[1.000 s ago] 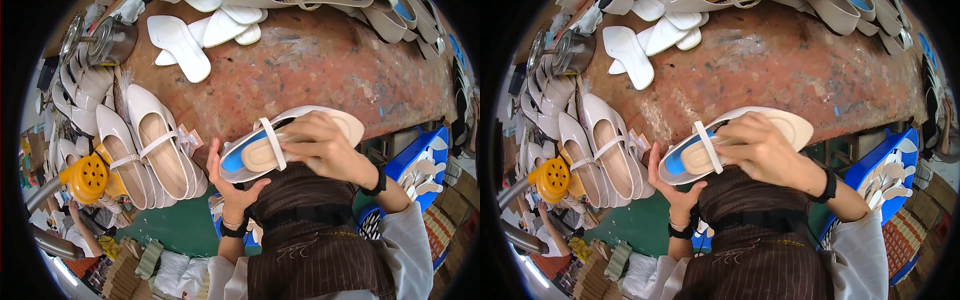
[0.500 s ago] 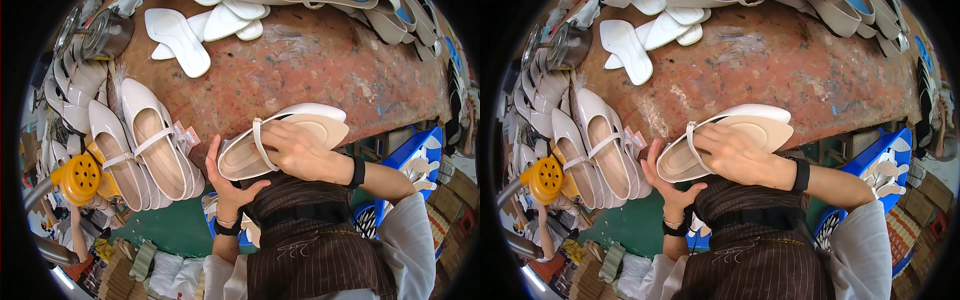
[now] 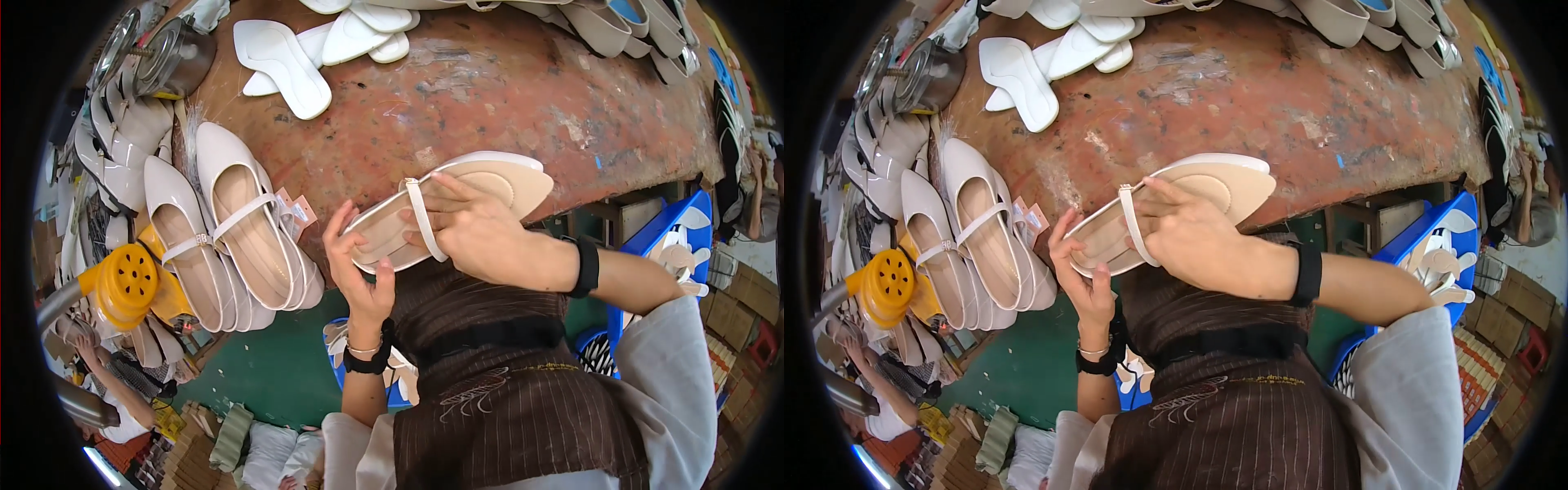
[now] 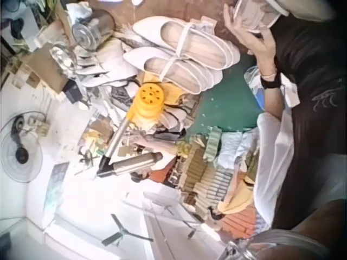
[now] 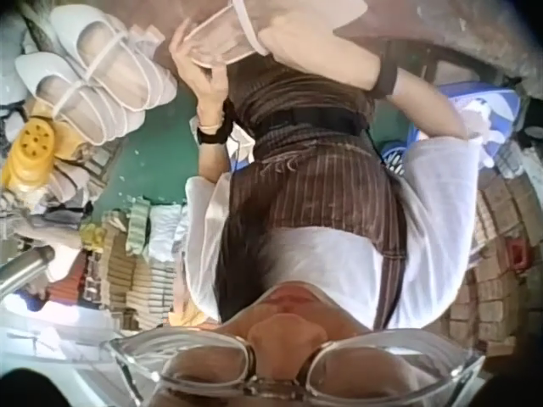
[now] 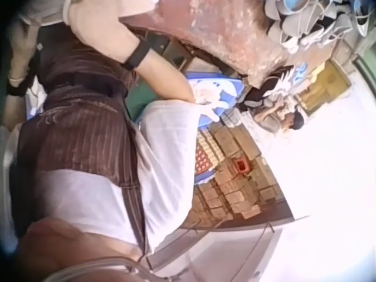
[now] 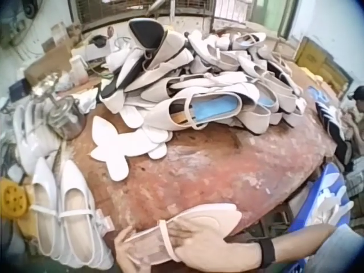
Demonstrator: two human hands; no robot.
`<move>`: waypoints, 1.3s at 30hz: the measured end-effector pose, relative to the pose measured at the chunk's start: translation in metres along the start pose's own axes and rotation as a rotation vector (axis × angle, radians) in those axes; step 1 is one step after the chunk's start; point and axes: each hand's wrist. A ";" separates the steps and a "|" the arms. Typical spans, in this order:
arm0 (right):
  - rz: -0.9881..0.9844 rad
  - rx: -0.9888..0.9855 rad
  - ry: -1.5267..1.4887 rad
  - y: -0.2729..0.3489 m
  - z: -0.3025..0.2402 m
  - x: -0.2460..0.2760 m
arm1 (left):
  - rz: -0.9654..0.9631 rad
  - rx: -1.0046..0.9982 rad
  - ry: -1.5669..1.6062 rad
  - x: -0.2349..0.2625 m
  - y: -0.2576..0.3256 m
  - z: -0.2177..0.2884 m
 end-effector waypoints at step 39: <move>0.140 -0.589 0.517 0.023 0.010 -0.009 | -0.580 0.010 -0.668 -0.078 0.007 0.086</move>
Point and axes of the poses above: each hand's wrist, its own y-axis away from the middle knuckle, its own x-axis out of the back of the hand, z = x × y, and after that the axes turned 2 degrees about x, right-handed
